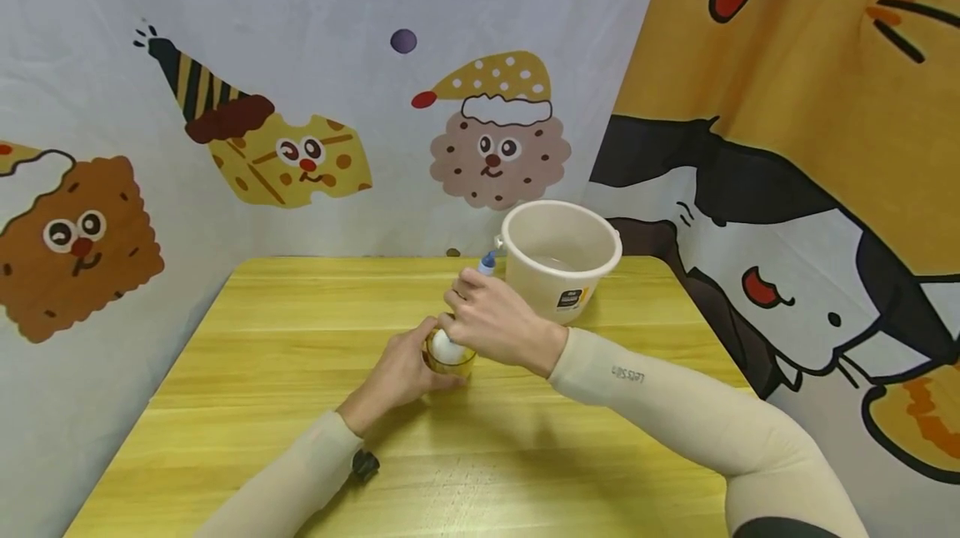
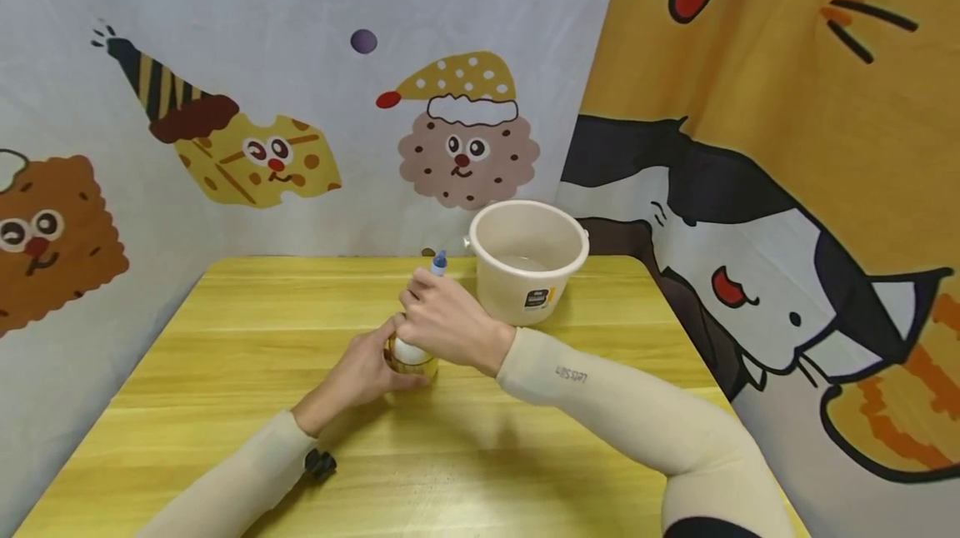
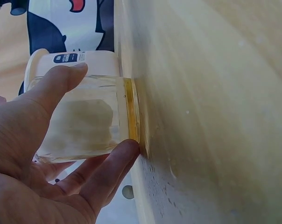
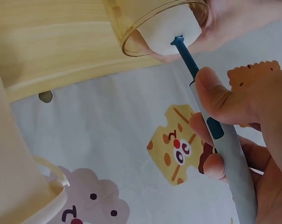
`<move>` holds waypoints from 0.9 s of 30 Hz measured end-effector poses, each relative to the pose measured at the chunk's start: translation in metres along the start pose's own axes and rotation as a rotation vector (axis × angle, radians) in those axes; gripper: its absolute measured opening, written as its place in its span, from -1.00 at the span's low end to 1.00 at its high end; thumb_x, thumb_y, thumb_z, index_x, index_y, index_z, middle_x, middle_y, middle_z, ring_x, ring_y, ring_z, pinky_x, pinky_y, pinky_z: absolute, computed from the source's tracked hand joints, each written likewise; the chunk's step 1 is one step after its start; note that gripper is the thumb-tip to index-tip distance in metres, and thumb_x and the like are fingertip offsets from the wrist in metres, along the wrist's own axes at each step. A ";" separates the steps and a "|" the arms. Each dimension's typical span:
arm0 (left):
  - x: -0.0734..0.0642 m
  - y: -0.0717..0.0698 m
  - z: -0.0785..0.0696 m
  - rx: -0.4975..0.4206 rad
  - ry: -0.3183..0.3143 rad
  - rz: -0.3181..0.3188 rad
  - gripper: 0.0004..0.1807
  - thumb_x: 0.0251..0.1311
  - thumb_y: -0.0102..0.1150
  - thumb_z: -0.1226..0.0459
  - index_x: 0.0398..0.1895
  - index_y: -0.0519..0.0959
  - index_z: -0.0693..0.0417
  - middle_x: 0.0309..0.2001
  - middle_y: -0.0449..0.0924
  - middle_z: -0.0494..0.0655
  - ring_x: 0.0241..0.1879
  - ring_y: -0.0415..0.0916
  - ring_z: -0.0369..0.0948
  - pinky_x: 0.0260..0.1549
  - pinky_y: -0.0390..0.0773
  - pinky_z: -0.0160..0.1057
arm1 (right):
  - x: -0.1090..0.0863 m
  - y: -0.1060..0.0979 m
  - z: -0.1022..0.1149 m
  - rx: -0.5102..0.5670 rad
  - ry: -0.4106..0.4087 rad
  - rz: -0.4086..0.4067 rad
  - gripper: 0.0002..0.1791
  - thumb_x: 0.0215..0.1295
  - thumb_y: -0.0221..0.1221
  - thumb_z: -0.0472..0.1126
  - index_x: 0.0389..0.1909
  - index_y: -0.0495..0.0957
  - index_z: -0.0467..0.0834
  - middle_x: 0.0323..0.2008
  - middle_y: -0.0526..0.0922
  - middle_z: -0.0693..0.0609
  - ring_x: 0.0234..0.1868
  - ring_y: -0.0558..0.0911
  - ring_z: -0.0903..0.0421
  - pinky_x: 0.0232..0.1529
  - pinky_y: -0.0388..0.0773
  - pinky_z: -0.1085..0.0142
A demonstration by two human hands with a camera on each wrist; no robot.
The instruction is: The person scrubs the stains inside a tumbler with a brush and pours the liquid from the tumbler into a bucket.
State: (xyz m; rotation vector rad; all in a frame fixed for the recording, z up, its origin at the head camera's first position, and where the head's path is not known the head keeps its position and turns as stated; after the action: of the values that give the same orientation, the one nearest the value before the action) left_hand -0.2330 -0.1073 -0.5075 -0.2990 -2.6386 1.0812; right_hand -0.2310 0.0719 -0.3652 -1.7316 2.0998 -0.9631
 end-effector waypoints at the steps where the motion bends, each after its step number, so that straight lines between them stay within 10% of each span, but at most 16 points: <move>1: 0.000 0.000 0.000 -0.002 0.001 -0.001 -0.08 0.04 0.94 0.00 0.42 0.59 -0.04 0.11 0.87 0.01 -0.05 0.80 -0.15 -0.13 0.84 -0.11 | 0.001 0.000 0.000 -0.003 -0.004 0.001 -0.94 0.54 0.49 -0.01 -0.20 0.89 0.18 -0.20 0.91 0.15 -0.13 0.78 0.13 0.19 0.47 0.21; 27: -0.002 0.000 -0.001 0.006 -0.014 -0.006 -0.04 -0.01 0.96 -0.04 0.43 0.59 -0.03 0.16 0.87 0.07 0.08 0.83 0.01 -0.04 0.87 0.01 | 0.003 -0.002 -0.007 -0.022 -0.011 0.137 -0.93 0.50 0.50 0.00 -0.24 0.84 0.22 -0.19 0.89 0.21 -0.02 0.73 0.14 0.29 0.43 0.20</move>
State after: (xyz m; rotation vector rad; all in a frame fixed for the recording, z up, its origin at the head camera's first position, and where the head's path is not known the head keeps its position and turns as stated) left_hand -0.2307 -0.1075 -0.5069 -0.2827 -2.6457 1.0932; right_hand -0.2338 0.0713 -0.3580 -1.5753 2.1972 -0.8933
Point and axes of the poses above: each hand's wrist, its own x-axis towards the middle knuckle, its own y-axis out of the palm, z = x × y, the point moved 2 cm from there along x, towards the middle knuckle
